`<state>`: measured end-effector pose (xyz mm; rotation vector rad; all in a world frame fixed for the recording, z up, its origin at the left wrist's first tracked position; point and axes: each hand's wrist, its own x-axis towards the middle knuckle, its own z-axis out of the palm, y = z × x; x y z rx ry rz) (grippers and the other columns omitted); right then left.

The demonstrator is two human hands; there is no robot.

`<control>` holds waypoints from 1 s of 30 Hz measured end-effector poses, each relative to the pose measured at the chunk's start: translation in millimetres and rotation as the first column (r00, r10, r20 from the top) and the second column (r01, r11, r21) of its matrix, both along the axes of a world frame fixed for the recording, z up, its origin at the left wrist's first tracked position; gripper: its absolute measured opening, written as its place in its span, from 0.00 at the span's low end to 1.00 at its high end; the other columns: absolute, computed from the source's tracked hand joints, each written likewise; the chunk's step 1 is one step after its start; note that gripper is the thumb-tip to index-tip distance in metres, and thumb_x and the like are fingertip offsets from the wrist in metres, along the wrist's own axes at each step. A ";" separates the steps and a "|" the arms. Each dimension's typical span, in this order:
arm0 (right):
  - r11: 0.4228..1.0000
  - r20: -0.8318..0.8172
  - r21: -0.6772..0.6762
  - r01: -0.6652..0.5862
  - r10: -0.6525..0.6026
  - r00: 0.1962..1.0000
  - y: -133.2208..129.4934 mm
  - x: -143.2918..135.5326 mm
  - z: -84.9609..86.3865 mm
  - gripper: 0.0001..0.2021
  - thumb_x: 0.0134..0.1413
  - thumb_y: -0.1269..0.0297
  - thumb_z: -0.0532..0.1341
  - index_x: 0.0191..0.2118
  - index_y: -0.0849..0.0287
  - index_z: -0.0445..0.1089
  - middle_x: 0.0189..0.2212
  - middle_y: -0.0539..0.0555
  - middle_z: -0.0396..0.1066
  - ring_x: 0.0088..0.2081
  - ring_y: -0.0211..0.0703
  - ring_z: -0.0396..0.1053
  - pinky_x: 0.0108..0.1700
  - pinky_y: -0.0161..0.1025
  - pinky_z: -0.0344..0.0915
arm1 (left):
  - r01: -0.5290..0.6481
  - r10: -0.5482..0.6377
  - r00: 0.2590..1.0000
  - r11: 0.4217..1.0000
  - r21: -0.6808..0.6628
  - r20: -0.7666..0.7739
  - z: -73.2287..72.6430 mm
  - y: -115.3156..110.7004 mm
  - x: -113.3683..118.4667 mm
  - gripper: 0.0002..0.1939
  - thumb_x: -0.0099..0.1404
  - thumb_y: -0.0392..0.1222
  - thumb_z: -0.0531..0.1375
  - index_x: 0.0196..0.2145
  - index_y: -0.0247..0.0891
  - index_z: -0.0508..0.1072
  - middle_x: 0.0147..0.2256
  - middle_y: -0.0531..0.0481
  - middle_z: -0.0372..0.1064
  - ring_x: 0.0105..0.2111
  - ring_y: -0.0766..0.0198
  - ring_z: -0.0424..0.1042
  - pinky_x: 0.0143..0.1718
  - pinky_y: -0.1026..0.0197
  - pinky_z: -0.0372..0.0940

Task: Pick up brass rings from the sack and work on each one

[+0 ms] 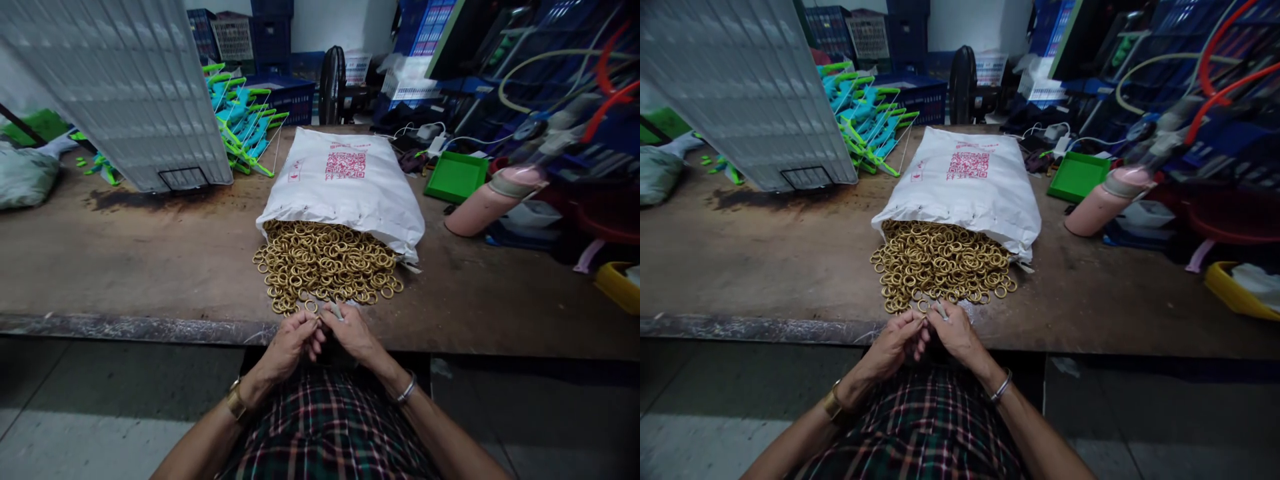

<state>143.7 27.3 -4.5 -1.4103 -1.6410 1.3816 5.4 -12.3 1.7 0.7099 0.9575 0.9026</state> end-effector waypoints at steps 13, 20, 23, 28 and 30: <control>0.916 0.414 0.308 -0.257 0.114 0.903 -14.2 9.3 -15.0 0.08 0.47 0.75 0.49 0.28 0.58 0.63 0.22 0.49 0.65 0.24 0.35 0.60 0.28 0.33 0.52 | -0.041 0.071 0.981 0.986 0.162 -0.181 -1.7 -0.7 1.5 0.16 0.57 0.53 0.56 0.29 0.35 0.65 0.26 0.52 0.64 0.22 0.71 0.63 0.21 0.69 0.60; 0.890 0.489 0.338 -0.307 0.113 0.865 -14.0 8.3 -13.4 0.10 0.44 0.76 0.49 0.30 0.58 0.63 0.22 0.49 0.65 0.25 0.36 0.60 0.28 0.34 0.51 | -0.018 0.078 0.960 0.975 0.220 -0.268 -4.3 -1.6 0.5 0.17 0.58 0.55 0.55 0.27 0.36 0.64 0.23 0.54 0.61 0.21 0.71 0.62 0.22 0.68 0.60; 0.886 0.497 0.338 -0.318 0.119 0.859 -15.2 8.7 -11.6 0.10 0.44 0.76 0.49 0.31 0.57 0.63 0.23 0.49 0.66 0.25 0.37 0.60 0.28 0.34 0.51 | -0.019 0.083 0.959 0.973 0.229 -0.272 -5.4 -1.8 -0.2 0.16 0.58 0.54 0.55 0.27 0.36 0.64 0.23 0.54 0.61 0.22 0.70 0.63 0.23 0.68 0.61; 0.878 0.508 0.348 -0.327 0.117 0.854 -17.2 7.9 -10.7 0.10 0.45 0.75 0.48 0.31 0.58 0.63 0.24 0.50 0.67 0.25 0.37 0.61 0.28 0.34 0.50 | -0.019 0.084 0.960 0.972 0.236 -0.266 -7.3 -2.1 -1.7 0.15 0.58 0.53 0.55 0.28 0.36 0.64 0.23 0.54 0.61 0.23 0.69 0.63 0.24 0.67 0.61; 0.877 0.515 0.354 -0.326 0.109 0.850 -17.4 7.2 -10.6 0.10 0.45 0.76 0.48 0.31 0.58 0.63 0.24 0.50 0.67 0.25 0.37 0.61 0.28 0.34 0.50 | -0.015 0.080 0.962 0.970 0.242 -0.260 -8.0 -2.2 -2.1 0.15 0.58 0.52 0.55 0.28 0.36 0.64 0.24 0.54 0.61 0.24 0.69 0.63 0.24 0.68 0.61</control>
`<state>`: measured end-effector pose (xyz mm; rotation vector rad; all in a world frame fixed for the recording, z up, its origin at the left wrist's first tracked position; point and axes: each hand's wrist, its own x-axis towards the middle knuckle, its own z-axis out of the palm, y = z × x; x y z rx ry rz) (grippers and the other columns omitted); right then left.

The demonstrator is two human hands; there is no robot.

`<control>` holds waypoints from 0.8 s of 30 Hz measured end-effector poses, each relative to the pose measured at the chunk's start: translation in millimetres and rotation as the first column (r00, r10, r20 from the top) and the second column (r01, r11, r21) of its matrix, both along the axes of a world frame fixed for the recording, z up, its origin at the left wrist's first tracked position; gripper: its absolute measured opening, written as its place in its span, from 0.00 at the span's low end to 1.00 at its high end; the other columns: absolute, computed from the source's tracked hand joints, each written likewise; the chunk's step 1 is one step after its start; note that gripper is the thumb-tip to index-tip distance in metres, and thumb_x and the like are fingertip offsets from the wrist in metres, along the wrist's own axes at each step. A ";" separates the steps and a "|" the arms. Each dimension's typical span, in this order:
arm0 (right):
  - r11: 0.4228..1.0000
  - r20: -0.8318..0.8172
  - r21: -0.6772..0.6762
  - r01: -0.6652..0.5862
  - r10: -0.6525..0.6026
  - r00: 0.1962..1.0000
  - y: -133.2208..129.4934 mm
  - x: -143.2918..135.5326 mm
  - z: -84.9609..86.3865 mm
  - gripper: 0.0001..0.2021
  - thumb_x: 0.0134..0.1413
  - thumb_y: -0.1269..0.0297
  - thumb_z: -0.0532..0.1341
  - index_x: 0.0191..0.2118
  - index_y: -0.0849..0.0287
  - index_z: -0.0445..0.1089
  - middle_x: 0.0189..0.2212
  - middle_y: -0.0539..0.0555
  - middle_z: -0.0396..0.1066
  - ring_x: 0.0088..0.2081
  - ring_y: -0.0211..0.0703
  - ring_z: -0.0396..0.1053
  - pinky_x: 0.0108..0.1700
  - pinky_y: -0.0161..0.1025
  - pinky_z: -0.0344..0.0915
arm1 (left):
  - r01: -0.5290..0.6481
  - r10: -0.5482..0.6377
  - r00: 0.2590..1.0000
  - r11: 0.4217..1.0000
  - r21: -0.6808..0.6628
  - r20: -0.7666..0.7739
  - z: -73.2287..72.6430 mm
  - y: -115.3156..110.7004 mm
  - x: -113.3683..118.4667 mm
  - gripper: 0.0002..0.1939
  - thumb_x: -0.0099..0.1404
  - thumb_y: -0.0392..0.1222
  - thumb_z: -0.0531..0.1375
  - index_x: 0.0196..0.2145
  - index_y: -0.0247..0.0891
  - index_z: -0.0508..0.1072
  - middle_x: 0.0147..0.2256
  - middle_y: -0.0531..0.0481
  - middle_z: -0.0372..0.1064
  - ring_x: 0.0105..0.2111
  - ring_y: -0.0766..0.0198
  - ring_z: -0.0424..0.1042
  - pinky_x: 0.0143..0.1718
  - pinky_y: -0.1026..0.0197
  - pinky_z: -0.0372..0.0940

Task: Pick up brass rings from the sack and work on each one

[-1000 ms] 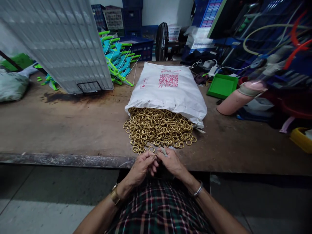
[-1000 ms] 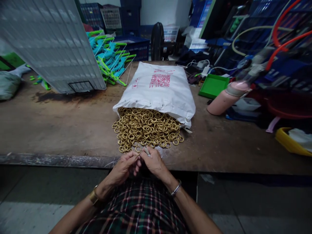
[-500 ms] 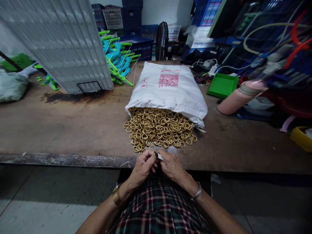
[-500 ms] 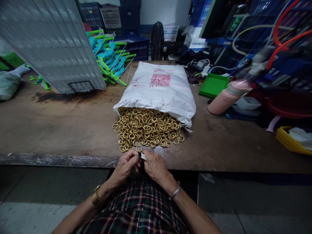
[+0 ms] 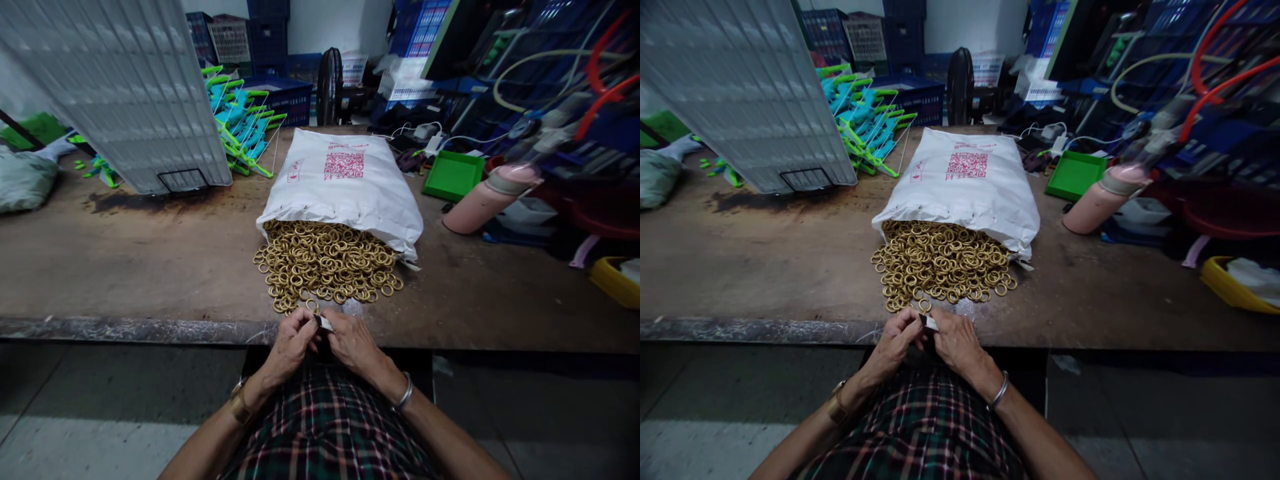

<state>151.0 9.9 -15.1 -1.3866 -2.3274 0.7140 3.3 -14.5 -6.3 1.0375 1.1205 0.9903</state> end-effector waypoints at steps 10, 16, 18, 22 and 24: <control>0.998 0.098 0.045 0.054 -0.058 0.994 -0.8 -3.2 2.2 0.12 0.44 0.77 0.48 0.33 0.59 0.64 0.26 0.52 0.70 0.27 0.39 0.63 0.29 0.36 0.49 | -0.006 0.007 1.000 0.999 0.033 -0.002 -1.2 0.1 -2.2 0.14 0.59 0.51 0.55 0.28 0.36 0.64 0.24 0.54 0.61 0.23 0.70 0.62 0.25 0.67 0.61; 1.000 0.053 0.007 0.016 -0.017 0.998 2.4 -3.1 1.1 0.10 0.46 0.76 0.48 0.32 0.58 0.63 0.25 0.51 0.68 0.26 0.38 0.62 0.28 0.35 0.49 | 0.011 -0.009 1.000 0.997 0.072 -0.021 -1.3 -0.8 -3.5 0.14 0.60 0.51 0.54 0.27 0.36 0.62 0.24 0.54 0.60 0.25 0.69 0.61 0.26 0.66 0.60; 1.000 0.058 -0.010 -0.019 0.020 0.998 3.7 -2.1 1.5 0.09 0.45 0.75 0.49 0.32 0.59 0.62 0.24 0.51 0.68 0.25 0.38 0.61 0.28 0.35 0.49 | 0.029 -0.026 0.999 0.995 0.094 -0.026 -2.6 -0.8 -5.0 0.13 0.61 0.50 0.53 0.27 0.36 0.62 0.24 0.54 0.59 0.25 0.69 0.60 0.27 0.66 0.60; 0.992 0.047 -0.080 -0.093 0.097 0.994 4.2 0.1 4.6 0.10 0.44 0.77 0.49 0.31 0.58 0.62 0.23 0.50 0.67 0.24 0.37 0.60 0.27 0.35 0.49 | 0.077 -0.065 0.994 0.988 0.137 -0.087 -5.9 -2.1 -9.4 0.12 0.62 0.47 0.52 0.28 0.36 0.63 0.25 0.54 0.59 0.26 0.68 0.60 0.29 0.65 0.58; 0.989 0.045 -0.106 -0.104 0.109 0.993 4.4 0.5 6.0 0.10 0.45 0.77 0.48 0.32 0.58 0.62 0.22 0.50 0.66 0.24 0.37 0.60 0.27 0.34 0.48 | 0.095 -0.078 0.990 0.985 0.147 -0.114 -3.0 -5.1 -11.0 0.11 0.63 0.46 0.52 0.28 0.36 0.63 0.25 0.53 0.60 0.27 0.68 0.60 0.31 0.64 0.58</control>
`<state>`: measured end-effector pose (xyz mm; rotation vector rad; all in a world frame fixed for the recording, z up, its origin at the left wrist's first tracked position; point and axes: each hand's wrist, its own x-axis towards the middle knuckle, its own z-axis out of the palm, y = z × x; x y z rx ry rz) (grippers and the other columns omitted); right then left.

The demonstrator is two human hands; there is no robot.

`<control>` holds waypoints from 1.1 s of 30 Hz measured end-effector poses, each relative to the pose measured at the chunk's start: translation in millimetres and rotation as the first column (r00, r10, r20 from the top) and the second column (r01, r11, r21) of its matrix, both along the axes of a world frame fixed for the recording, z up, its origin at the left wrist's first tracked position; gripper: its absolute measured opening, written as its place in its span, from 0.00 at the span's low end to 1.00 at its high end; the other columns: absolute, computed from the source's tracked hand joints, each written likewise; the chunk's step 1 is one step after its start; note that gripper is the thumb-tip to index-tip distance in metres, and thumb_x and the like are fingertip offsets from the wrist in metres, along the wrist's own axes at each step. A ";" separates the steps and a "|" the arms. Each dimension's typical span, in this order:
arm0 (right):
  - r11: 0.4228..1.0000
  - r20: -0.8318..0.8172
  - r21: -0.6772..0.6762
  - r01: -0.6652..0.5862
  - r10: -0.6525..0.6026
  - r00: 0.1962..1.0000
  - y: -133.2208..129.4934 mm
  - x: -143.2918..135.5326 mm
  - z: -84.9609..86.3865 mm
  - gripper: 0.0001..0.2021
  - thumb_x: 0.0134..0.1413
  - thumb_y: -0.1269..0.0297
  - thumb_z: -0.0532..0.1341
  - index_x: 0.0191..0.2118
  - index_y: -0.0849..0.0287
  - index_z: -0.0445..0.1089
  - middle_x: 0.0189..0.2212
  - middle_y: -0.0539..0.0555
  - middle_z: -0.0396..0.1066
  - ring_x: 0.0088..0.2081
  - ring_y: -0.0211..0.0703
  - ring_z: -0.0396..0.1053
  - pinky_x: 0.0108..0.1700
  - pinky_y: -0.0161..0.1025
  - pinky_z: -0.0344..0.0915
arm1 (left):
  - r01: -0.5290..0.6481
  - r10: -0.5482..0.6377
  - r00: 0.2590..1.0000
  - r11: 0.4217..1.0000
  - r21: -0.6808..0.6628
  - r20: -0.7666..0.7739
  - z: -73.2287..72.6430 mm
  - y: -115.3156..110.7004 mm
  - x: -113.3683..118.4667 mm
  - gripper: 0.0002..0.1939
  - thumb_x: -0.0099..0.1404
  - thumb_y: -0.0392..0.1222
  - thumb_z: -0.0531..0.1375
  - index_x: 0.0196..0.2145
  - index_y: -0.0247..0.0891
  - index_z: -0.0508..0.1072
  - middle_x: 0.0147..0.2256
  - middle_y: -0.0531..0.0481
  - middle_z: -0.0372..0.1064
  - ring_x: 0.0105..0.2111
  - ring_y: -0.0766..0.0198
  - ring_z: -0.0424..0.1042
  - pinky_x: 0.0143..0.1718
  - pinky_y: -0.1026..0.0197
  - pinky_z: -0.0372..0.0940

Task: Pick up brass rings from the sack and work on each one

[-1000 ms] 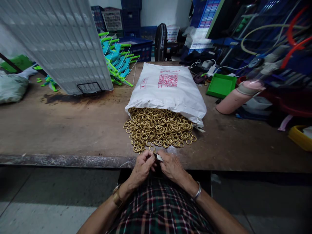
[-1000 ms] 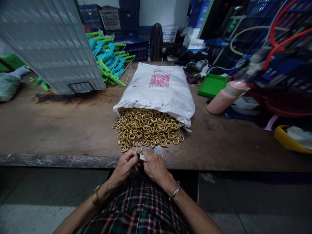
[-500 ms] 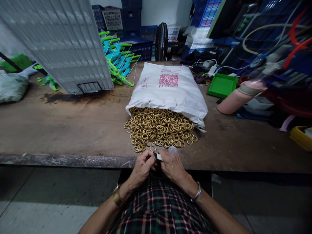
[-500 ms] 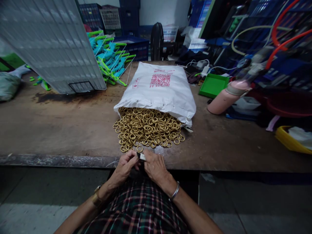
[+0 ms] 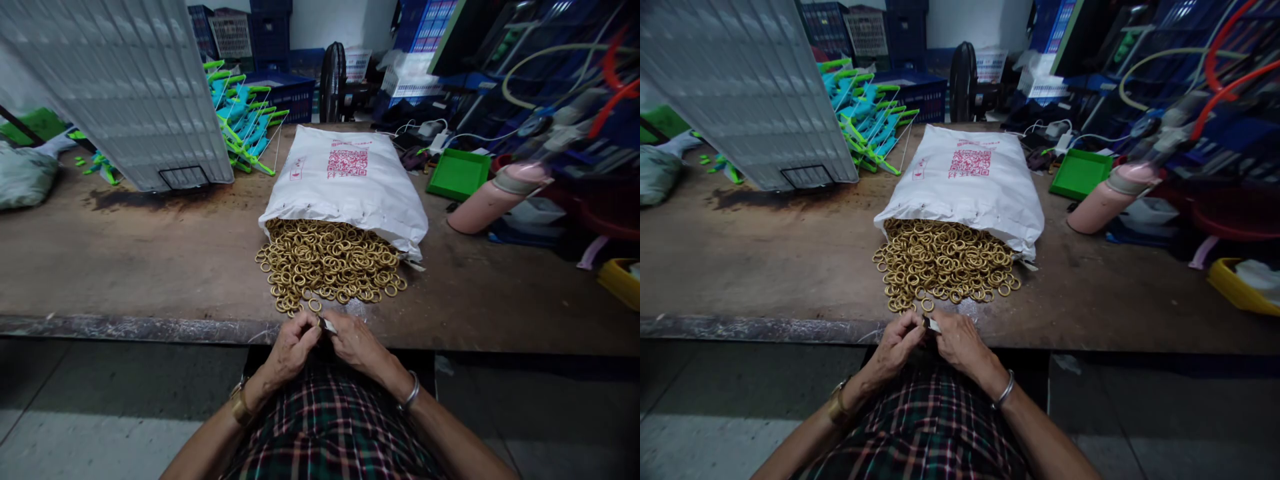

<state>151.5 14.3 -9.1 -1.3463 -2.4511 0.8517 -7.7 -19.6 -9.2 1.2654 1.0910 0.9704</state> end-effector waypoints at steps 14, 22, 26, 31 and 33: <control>0.972 0.160 0.120 0.200 -0.218 0.963 12.3 -27.4 1.7 0.10 0.54 0.68 0.51 0.43 0.58 0.61 0.37 0.56 0.71 0.34 0.41 0.67 0.31 0.35 0.52 | 0.042 0.176 0.854 0.915 -0.401 0.490 18.5 -11.9 -2.9 0.13 0.62 0.44 0.53 0.29 0.31 0.69 0.23 0.48 0.66 0.21 0.69 0.64 0.23 0.65 0.61; 0.961 0.161 0.143 0.238 -0.260 0.952 13.2 -30.4 -2.0 0.08 0.54 0.67 0.53 0.41 0.57 0.60 0.38 0.54 0.68 0.38 0.42 0.66 0.34 0.35 0.53 | 0.116 0.431 0.594 0.789 -0.603 0.679 10.6 -9.0 -11.7 0.06 0.56 0.37 0.59 0.32 0.35 0.67 0.26 0.52 0.65 0.22 0.71 0.63 0.20 0.70 0.58; 0.951 0.138 0.177 0.253 -0.278 0.951 13.2 -29.5 -6.6 0.07 0.53 0.66 0.53 0.40 0.57 0.60 0.38 0.54 0.66 0.36 0.41 0.65 0.32 0.35 0.53 | 0.096 0.521 0.563 0.730 -0.677 0.641 3.7 -4.4 -10.7 0.10 0.55 0.41 0.61 0.23 0.33 0.64 0.24 0.53 0.63 0.22 0.72 0.62 0.18 0.70 0.56; 0.948 0.011 0.205 0.243 -0.251 0.968 13.0 -25.1 -14.7 0.08 0.50 0.73 0.52 0.38 0.57 0.61 0.35 0.53 0.67 0.34 0.40 0.64 0.32 0.34 0.52 | -0.071 0.460 0.712 0.799 -0.597 0.531 2.8 -3.0 -5.1 0.14 0.57 0.47 0.59 0.23 0.35 0.62 0.21 0.55 0.61 0.19 0.72 0.60 0.16 0.71 0.55; 0.953 -0.052 0.174 0.250 -0.244 0.968 14.3 -22.4 -15.2 0.07 0.49 0.73 0.51 0.35 0.58 0.62 0.31 0.52 0.67 0.31 0.39 0.63 0.32 0.34 0.52 | -0.160 0.404 0.806 0.853 -0.498 0.433 3.8 -2.7 -3.8 0.14 0.57 0.50 0.57 0.25 0.36 0.63 0.20 0.55 0.61 0.18 0.72 0.60 0.15 0.71 0.54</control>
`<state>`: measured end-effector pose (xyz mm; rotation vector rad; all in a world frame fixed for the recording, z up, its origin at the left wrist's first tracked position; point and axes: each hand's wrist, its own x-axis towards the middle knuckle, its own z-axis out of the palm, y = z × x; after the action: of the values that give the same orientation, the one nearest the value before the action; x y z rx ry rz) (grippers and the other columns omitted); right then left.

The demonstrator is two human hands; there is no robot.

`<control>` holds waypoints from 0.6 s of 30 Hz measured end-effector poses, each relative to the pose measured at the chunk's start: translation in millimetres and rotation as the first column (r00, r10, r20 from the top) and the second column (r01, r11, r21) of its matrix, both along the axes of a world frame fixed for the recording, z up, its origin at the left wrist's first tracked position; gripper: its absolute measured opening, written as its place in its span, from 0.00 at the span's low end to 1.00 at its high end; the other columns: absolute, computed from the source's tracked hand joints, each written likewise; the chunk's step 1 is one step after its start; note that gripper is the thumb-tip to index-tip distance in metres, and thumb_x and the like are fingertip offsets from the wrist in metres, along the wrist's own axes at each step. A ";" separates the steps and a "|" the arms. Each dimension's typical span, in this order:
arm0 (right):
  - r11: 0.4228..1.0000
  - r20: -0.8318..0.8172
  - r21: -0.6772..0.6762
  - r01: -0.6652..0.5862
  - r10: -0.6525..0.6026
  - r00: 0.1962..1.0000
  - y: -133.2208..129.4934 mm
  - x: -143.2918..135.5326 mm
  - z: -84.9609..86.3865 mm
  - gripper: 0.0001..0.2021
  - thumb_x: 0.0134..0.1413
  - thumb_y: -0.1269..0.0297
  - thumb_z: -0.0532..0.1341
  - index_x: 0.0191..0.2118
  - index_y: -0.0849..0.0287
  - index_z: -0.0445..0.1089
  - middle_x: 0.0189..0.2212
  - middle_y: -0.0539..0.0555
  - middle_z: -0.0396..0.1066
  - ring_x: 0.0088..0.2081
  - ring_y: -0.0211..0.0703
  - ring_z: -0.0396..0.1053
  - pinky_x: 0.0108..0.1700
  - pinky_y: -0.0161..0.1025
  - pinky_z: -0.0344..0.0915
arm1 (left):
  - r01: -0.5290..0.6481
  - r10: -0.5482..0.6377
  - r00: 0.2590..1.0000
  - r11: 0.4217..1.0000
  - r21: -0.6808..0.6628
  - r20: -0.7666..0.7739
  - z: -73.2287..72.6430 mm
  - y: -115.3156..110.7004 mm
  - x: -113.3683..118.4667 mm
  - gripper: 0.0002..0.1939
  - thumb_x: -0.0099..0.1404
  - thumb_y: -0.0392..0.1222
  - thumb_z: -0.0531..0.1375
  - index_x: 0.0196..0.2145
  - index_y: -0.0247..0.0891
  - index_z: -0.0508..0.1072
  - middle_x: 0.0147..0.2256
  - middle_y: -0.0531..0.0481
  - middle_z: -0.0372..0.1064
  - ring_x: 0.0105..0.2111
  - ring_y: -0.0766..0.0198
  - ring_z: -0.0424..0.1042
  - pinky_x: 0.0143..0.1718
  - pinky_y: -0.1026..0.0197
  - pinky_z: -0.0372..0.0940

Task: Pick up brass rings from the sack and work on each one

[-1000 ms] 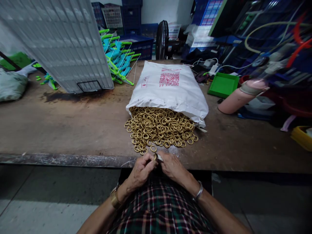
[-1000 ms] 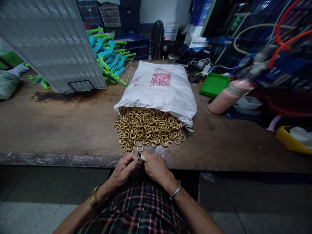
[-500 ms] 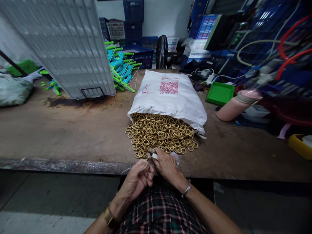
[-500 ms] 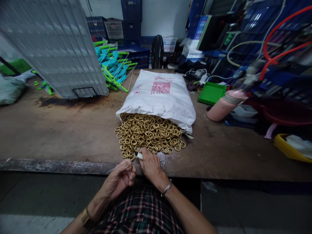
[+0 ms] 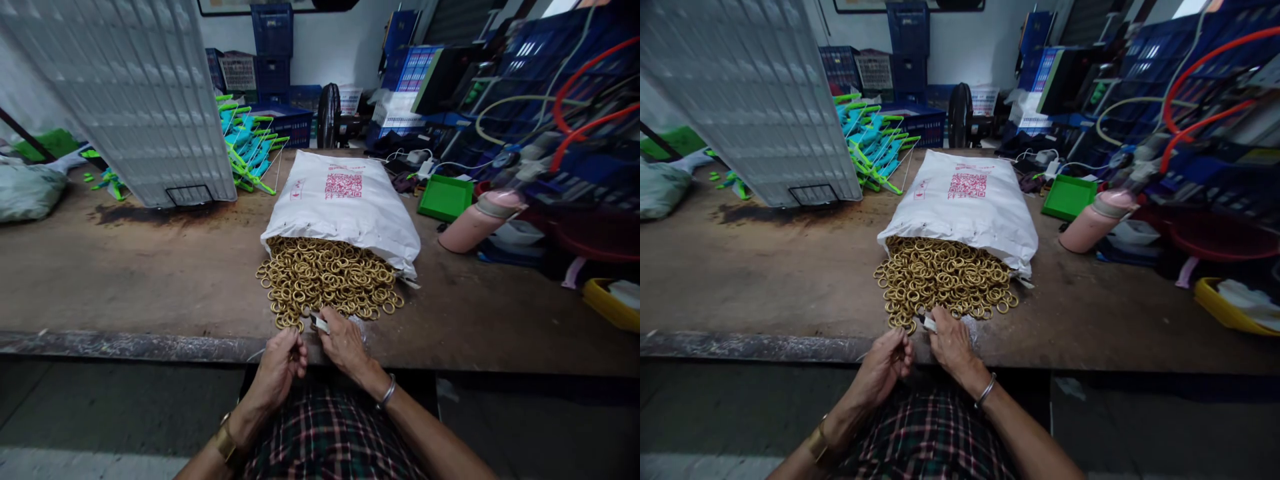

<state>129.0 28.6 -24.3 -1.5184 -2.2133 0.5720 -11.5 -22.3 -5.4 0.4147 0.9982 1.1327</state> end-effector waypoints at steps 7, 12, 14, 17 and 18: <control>0.891 -0.444 -0.453 -0.019 -0.207 0.872 4.7 3.8 15.8 0.04 0.42 0.65 0.56 0.23 0.58 0.60 0.17 0.44 0.57 0.21 0.32 0.55 0.24 0.31 0.51 | 0.150 -0.046 0.896 0.967 0.204 -0.442 5.5 6.3 1.0 0.15 0.58 0.45 0.56 0.42 0.37 0.67 0.25 0.55 0.65 0.18 0.72 0.58 0.19 0.69 0.55; 0.600 -0.576 -0.762 -0.244 -0.455 0.679 -2.0 4.7 27.2 0.08 0.39 0.63 0.57 0.27 0.56 0.56 0.13 0.38 0.50 0.12 0.26 0.39 0.14 0.29 0.38 | 0.272 0.004 0.815 0.880 0.389 -0.579 9.0 7.3 5.3 0.10 0.58 0.41 0.57 0.37 0.37 0.73 0.35 0.47 0.71 0.35 0.61 0.68 0.40 0.61 0.61; 0.549 -0.582 -0.783 -0.292 -0.482 0.655 -4.6 4.9 28.8 0.09 0.38 0.64 0.58 0.28 0.56 0.56 0.15 0.39 0.55 0.11 0.25 0.40 0.13 0.28 0.36 | 0.282 0.006 0.810 0.873 0.397 -0.587 8.8 6.7 6.2 0.09 0.58 0.41 0.57 0.36 0.37 0.73 0.34 0.46 0.72 0.34 0.61 0.69 0.39 0.60 0.61; 0.566 -0.583 -0.776 -0.278 -0.477 0.657 -6.6 4.6 26.7 0.10 0.43 0.59 0.56 0.30 0.56 0.57 0.17 0.40 0.59 0.11 0.25 0.40 0.13 0.28 0.37 | 0.277 0.003 0.789 0.891 0.360 -0.614 7.4 5.9 6.1 0.08 0.59 0.42 0.56 0.32 0.36 0.73 0.29 0.48 0.72 0.30 0.63 0.69 0.35 0.62 0.61; 0.598 -0.581 -0.761 -0.252 -0.455 0.675 -6.8 4.5 25.2 0.10 0.45 0.56 0.55 0.30 0.57 0.57 0.16 0.41 0.58 0.11 0.25 0.41 0.13 0.28 0.37 | 0.268 0.011 0.781 0.897 0.351 -0.624 7.1 5.8 6.0 0.08 0.59 0.43 0.56 0.31 0.36 0.72 0.28 0.49 0.72 0.28 0.63 0.68 0.33 0.63 0.61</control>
<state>133.5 21.8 1.0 -1.3383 -1.1715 1.9595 -5.5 -16.5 1.6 1.2588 1.2551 1.1011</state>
